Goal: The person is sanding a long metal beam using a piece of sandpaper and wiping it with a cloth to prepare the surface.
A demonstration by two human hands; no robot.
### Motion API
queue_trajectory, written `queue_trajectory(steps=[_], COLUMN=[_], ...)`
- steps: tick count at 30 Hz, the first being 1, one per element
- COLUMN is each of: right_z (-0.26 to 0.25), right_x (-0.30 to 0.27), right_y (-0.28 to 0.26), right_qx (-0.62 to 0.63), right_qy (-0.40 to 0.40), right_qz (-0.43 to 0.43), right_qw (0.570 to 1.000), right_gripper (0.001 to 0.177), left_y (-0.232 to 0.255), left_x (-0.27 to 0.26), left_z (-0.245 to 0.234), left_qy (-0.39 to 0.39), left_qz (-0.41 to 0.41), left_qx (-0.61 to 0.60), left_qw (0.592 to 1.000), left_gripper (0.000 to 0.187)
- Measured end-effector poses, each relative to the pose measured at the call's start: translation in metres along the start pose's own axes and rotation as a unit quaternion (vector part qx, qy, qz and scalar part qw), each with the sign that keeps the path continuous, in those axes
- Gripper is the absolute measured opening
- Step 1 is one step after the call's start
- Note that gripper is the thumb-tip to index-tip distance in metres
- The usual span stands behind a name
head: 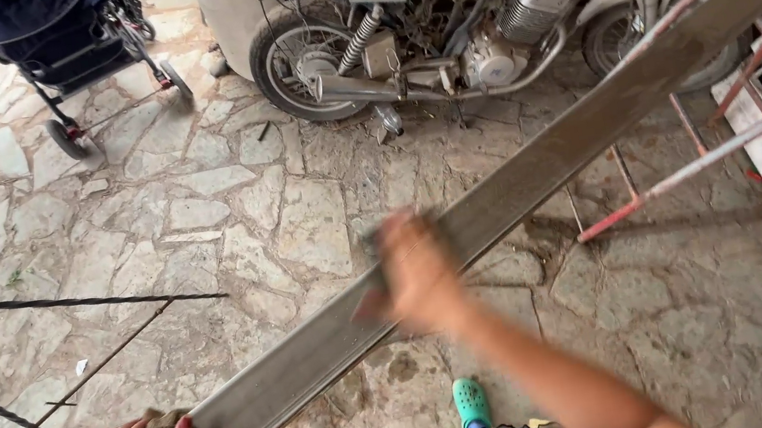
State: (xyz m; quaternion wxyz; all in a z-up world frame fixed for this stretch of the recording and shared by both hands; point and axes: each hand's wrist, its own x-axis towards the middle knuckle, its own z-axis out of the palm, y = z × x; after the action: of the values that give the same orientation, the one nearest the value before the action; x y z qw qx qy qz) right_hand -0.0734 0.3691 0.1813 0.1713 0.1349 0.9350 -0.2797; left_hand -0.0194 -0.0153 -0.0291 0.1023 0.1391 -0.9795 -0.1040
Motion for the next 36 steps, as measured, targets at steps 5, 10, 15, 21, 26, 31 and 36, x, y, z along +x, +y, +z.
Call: queue_trajectory(steps=[5,10,15,21,26,31,36], right_z=[0.034,0.03,0.044,0.03,0.067,0.074,0.095], right_x=[-0.029,0.044,-0.031,0.033,-0.03,0.051,0.011], right_y=[0.002,0.099,0.007,0.073,-0.009,0.072,0.026], right_qx=[-0.136,-0.201,-0.129,-0.199,-0.272,-0.172,-0.06], right_qy=[-0.149,0.118,-0.145,0.075,-0.211,0.106,0.125], right_qz=[-0.224,-0.12,-0.198,-0.127,-0.273,-0.266,-0.258], right_qw=[0.954,0.965,0.961,0.969,0.898,0.942,0.956], right_gripper=[0.119,0.117,0.113,0.113,0.117,0.094,0.102], left_y=[0.075,0.117,0.118,0.118,0.119,0.116,0.114], left_x=[-0.01,-0.015,-0.015,-0.013,-0.008,-0.009,-0.008], left_z=[-0.032,-0.026,-0.019,-0.017,-0.024,-0.024,-0.02], left_qy=[-0.072,-0.054,-0.008,-0.027,-0.07,-0.061,-0.071], left_qz=[0.053,0.068,0.089,0.064,0.061,0.074,0.064], left_qx=[-0.03,-0.039,-0.055,-0.08,-0.104,-0.119,-0.123], left_qw=[0.996,0.995,0.994,0.994,0.99,0.988,0.988], left_gripper=[0.072,0.078,0.071,0.069,0.073,0.07,0.074])
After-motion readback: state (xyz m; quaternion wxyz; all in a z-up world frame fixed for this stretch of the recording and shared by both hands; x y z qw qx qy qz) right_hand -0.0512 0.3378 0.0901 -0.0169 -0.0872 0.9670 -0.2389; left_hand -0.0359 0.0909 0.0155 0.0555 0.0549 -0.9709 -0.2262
